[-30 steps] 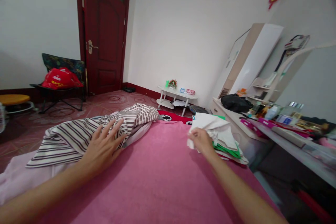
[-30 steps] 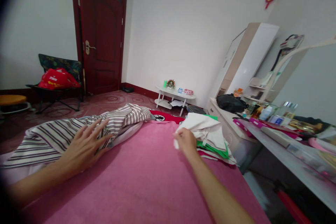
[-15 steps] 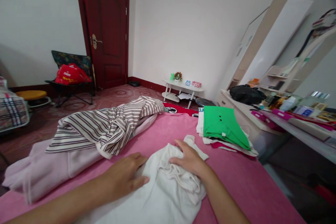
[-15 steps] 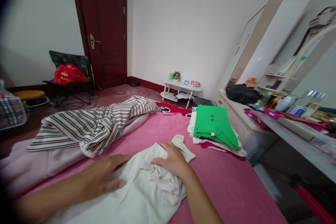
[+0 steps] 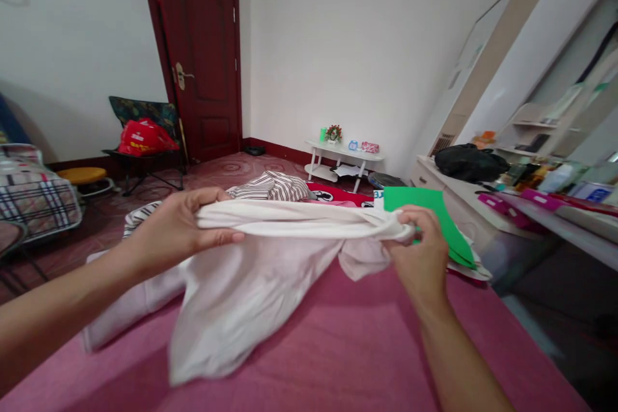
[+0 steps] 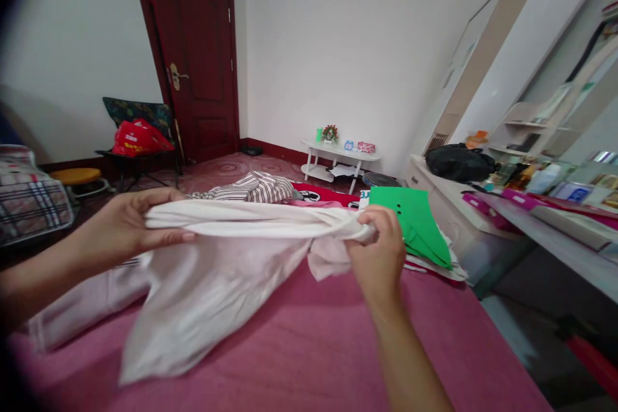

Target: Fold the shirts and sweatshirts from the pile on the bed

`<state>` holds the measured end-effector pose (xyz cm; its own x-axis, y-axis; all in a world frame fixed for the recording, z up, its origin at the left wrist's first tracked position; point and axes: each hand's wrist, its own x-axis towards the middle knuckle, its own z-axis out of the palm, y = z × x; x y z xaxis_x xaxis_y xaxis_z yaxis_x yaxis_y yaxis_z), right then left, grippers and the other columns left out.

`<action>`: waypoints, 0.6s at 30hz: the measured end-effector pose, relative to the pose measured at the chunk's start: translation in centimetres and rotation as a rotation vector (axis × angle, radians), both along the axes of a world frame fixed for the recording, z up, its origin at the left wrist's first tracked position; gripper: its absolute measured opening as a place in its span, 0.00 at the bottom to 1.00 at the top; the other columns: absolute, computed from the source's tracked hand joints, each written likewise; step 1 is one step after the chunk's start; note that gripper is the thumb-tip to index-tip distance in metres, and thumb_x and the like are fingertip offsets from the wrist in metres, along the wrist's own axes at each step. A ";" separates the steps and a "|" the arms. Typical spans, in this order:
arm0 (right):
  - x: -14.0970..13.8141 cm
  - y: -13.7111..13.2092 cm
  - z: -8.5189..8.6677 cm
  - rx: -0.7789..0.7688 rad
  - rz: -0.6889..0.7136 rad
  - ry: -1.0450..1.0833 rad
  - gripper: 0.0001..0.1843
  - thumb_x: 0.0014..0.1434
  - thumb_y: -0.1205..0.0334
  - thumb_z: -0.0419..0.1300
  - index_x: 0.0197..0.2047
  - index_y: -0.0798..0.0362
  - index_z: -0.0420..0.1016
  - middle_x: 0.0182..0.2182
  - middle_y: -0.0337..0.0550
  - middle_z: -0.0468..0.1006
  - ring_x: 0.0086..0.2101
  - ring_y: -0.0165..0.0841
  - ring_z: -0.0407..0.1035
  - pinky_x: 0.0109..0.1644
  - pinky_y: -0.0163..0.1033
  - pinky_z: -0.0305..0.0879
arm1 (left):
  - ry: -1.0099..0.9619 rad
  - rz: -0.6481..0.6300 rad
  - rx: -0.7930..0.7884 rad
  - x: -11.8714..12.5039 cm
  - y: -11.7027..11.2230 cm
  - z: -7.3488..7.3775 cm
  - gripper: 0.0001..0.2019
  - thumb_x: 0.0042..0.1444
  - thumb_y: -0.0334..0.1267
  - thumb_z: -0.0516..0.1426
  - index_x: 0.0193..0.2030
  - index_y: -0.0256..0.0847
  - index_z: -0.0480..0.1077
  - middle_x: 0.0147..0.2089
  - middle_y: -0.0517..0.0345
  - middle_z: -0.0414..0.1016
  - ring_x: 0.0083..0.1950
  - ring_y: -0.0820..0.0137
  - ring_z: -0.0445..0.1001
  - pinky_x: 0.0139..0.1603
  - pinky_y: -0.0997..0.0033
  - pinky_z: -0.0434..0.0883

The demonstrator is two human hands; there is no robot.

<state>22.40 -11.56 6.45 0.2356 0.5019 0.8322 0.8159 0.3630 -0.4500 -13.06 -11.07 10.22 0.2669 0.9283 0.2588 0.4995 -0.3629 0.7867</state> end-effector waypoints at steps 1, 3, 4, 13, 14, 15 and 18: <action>1.0 0.1 0.2 0.051 -0.020 -0.028 0.10 0.44 0.63 0.61 0.33 0.50 0.68 0.44 0.45 0.72 0.46 0.39 0.67 0.51 0.43 0.61 | -0.044 -0.003 0.028 0.5 0.3 0.6 0.16 0.43 0.47 0.65 0.33 0.38 0.69 0.28 0.62 0.73 0.27 0.72 0.69 0.26 0.79 0.65; 3.5 0.3 0.0 -0.066 0.023 -0.110 0.06 0.43 0.62 0.60 0.28 0.50 0.68 0.45 0.46 0.73 0.47 0.41 0.67 0.52 0.46 0.60 | -0.078 -0.058 -0.003 1.5 0.5 1.0 0.16 0.45 0.50 0.64 0.31 0.38 0.71 0.27 0.61 0.72 0.27 0.72 0.69 0.25 0.79 0.65; 5.0 0.4 -0.2 -0.178 0.041 -0.125 0.05 0.44 0.61 0.60 0.25 0.50 0.67 0.44 0.45 0.74 0.45 0.42 0.69 0.51 0.46 0.61 | -0.090 -0.078 -0.036 1.9 0.5 0.8 0.16 0.47 0.51 0.63 0.31 0.38 0.71 0.28 0.60 0.73 0.28 0.71 0.70 0.25 0.79 0.65; 6.2 -1.6 1.1 -0.331 0.069 0.241 0.12 0.49 0.55 0.61 0.36 0.51 0.75 0.36 0.47 0.78 0.32 0.38 0.71 0.34 0.42 0.66 | -0.349 -0.093 -0.236 3.8 -0.6 -0.9 0.15 0.49 0.50 0.62 0.35 0.39 0.74 0.29 0.58 0.76 0.26 0.70 0.71 0.24 0.78 0.66; 4.0 -1.7 1.2 -0.433 0.229 0.245 0.17 0.49 0.55 0.62 0.43 0.51 0.74 0.36 0.46 0.78 0.30 0.35 0.70 0.32 0.39 0.66 | -0.322 -0.167 -0.262 4.5 -1.6 -0.5 0.15 0.50 0.50 0.61 0.35 0.39 0.74 0.28 0.59 0.75 0.26 0.71 0.70 0.23 0.78 0.65; 1.7 -1.8 1.0 -0.546 0.389 0.213 0.23 0.49 0.57 0.62 0.50 0.50 0.71 0.39 0.45 0.78 0.28 0.33 0.70 0.31 0.37 0.65 | -0.277 -0.256 -0.286 5.2 -2.7 -0.2 0.15 0.51 0.50 0.61 0.34 0.38 0.74 0.26 0.59 0.73 0.25 0.72 0.69 0.23 0.79 0.63; -3.5 -1.7 -0.9 -0.714 0.614 -0.106 0.38 0.47 0.65 0.62 0.63 0.43 0.61 0.50 0.43 0.74 0.35 0.32 0.71 0.39 0.37 0.66 | -0.063 -0.565 -0.320 6.8 -6.1 -0.3 0.14 0.55 0.49 0.58 0.31 0.38 0.74 0.23 0.62 0.69 0.23 0.75 0.64 0.22 0.80 0.60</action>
